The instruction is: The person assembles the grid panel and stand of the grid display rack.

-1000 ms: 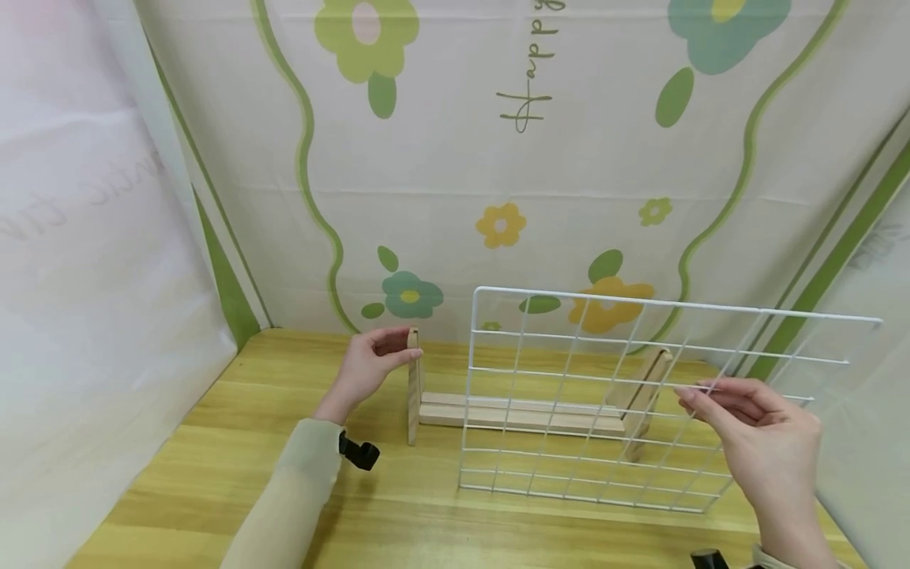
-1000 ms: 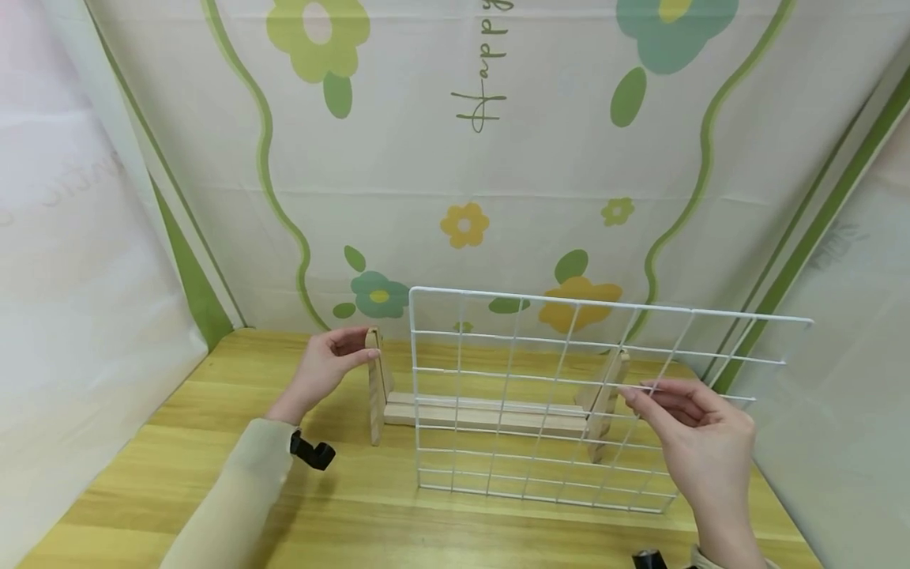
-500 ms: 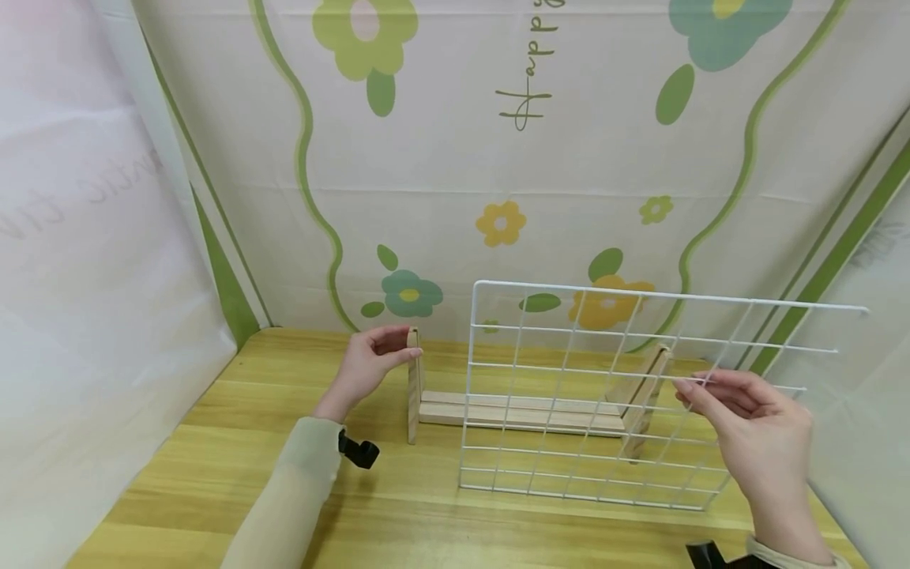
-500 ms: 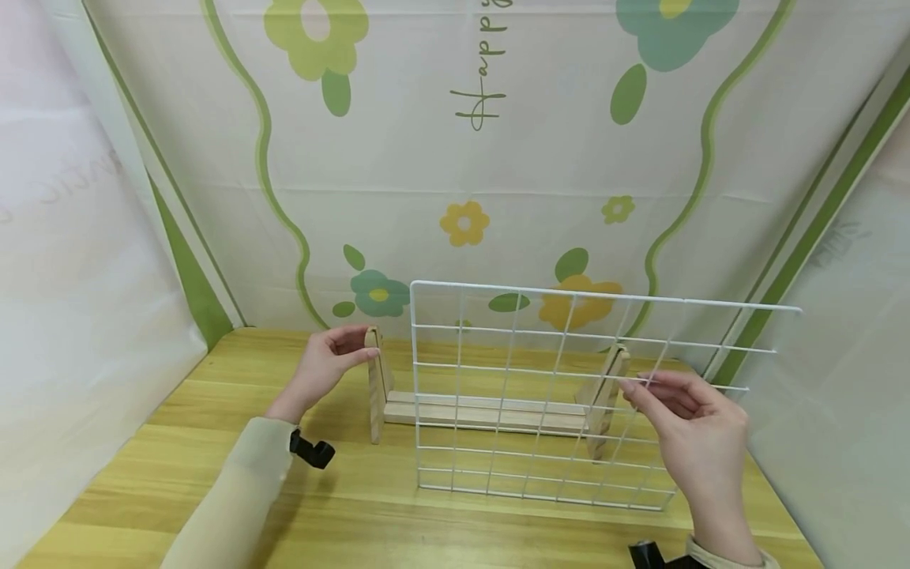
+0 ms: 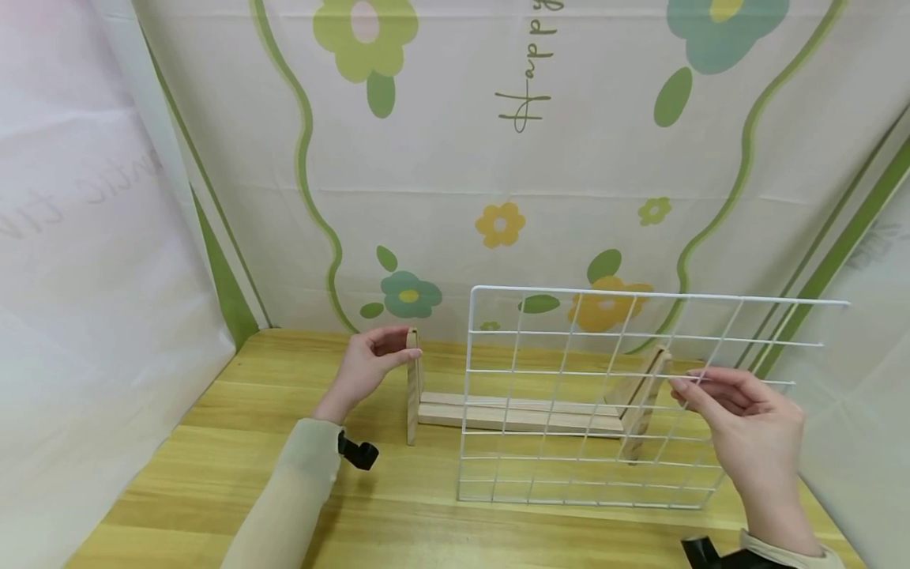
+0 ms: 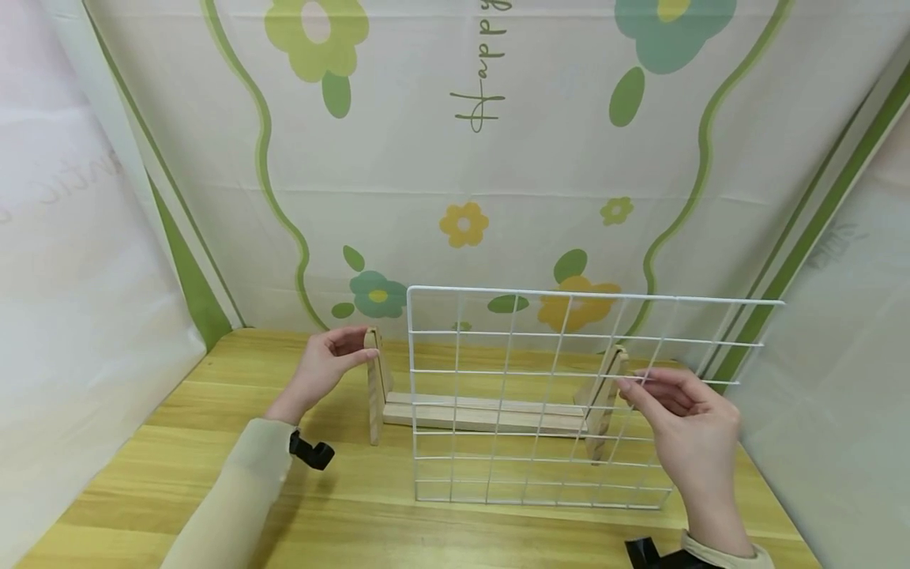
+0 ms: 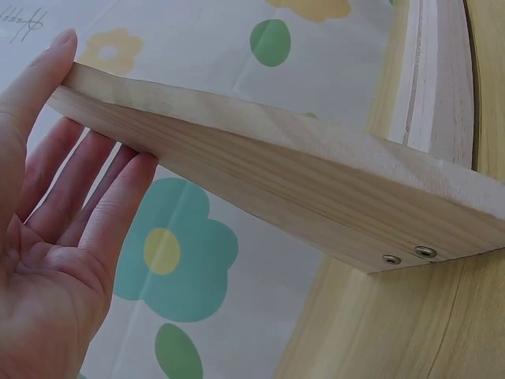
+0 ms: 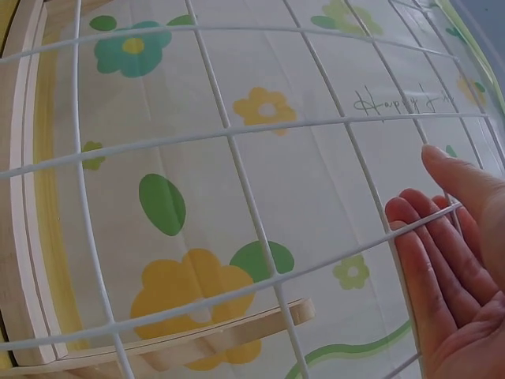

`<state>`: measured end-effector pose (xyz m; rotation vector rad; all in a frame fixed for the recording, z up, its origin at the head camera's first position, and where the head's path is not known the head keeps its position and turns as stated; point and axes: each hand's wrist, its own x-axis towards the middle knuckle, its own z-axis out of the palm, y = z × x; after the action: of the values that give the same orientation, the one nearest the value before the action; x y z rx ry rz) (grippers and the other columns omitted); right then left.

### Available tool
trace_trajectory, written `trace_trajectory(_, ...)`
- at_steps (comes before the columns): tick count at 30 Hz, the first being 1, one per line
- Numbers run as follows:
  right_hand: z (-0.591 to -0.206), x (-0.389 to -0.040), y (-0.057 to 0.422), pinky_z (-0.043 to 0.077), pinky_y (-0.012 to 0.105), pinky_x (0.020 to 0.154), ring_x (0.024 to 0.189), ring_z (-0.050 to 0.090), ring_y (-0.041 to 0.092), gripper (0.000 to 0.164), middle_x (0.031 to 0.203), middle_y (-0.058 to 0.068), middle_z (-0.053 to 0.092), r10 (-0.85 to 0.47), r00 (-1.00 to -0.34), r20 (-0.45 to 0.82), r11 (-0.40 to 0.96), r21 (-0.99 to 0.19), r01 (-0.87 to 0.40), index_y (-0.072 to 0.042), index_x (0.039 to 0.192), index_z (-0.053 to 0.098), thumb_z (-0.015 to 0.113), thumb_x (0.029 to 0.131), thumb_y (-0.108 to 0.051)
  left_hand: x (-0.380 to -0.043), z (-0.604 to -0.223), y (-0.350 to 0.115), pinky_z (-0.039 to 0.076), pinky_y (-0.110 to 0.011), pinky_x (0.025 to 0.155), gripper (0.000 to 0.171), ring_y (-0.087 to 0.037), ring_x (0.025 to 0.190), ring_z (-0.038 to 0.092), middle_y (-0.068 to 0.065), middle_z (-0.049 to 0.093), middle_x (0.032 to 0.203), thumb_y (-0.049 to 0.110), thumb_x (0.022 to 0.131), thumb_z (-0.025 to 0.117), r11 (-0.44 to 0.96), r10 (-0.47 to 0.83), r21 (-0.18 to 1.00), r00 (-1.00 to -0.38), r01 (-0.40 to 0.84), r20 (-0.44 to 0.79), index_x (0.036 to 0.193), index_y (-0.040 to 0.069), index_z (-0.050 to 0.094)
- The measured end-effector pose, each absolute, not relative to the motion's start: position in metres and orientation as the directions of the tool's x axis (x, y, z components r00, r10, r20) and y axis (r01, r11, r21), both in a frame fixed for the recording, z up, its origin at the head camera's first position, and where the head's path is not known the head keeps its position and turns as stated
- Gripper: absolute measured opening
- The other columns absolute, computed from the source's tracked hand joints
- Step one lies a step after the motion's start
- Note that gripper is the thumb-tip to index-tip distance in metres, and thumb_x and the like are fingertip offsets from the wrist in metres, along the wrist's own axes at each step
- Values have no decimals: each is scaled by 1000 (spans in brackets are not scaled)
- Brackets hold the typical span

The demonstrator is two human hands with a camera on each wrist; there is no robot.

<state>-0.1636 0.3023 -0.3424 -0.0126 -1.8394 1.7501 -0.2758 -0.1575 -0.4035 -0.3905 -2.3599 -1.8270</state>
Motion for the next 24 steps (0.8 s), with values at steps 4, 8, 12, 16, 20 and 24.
trace_trajectory(4, -344, -164, 302, 58, 24, 61, 65, 73, 17, 25, 83, 10, 75, 394, -816, 424, 147, -905, -399, 16, 99, 68, 81, 78, 15, -276, -404, -157, 55, -32, 89, 49, -22, 106, 66, -4, 71, 118, 33, 87, 84, 234, 124, 930, -957, 284, 261, 127, 10, 69)
trace_trajectory(8, -344, -166, 302, 58, 25, 62, 65, 73, 17, 25, 83, 11, 75, 385, -809, 444, 174, -896, -408, 16, 99, 69, 81, 78, 15, -277, -405, -157, 56, -32, 88, 48, -23, 106, 67, -5, 71, 118, 32, 87, 84, 225, 124, 931, -957, 286, 264, 127, 10, 70)
trace_trajectory(12, -344, -169, 302, 58, 24, 63, 65, 73, 16, 25, 83, 10, 75, 380, -809, 449, 191, -893, -407, 15, 99, 69, 82, 78, 13, -277, -405, -157, 56, -32, 88, 47, -23, 106, 67, -5, 71, 117, 32, 87, 84, 218, 122, 932, -956, 289, 268, 126, 10, 70)
trace_trajectory(16, -344, -172, 302, 58, 22, 62, 64, 72, 14, 25, 81, 9, 75, 380, -801, 463, 233, -886, -401, 15, 100, 69, 83, 79, 11, -277, -405, -157, 56, -31, 89, 47, -22, 106, 67, -4, 71, 117, 33, 86, 85, 225, 117, 930, -956, 290, 270, 126, 11, 70)
trace_trajectory(20, -345, -175, 302, 58, 21, 62, 64, 72, 13, 25, 83, 6, 76, 369, -793, 485, 278, -872, -404, 15, 101, 70, 82, 80, 11, -276, -405, -157, 55, -31, 89, 48, -23, 106, 67, -5, 71, 117, 33, 87, 84, 229, 116, 928, -955, 295, 275, 126, 11, 70)
trace_trajectory(24, -346, -177, 302, 57, 20, 61, 64, 72, 13, 24, 84, 6, 76, 367, -791, 490, 259, -870, -419, 15, 100, 70, 82, 79, 13, -276, -405, -157, 55, -31, 89, 47, -22, 106, 67, -4, 71, 117, 32, 87, 84, 230, 114, 929, -956, 290, 270, 126, 11, 70)
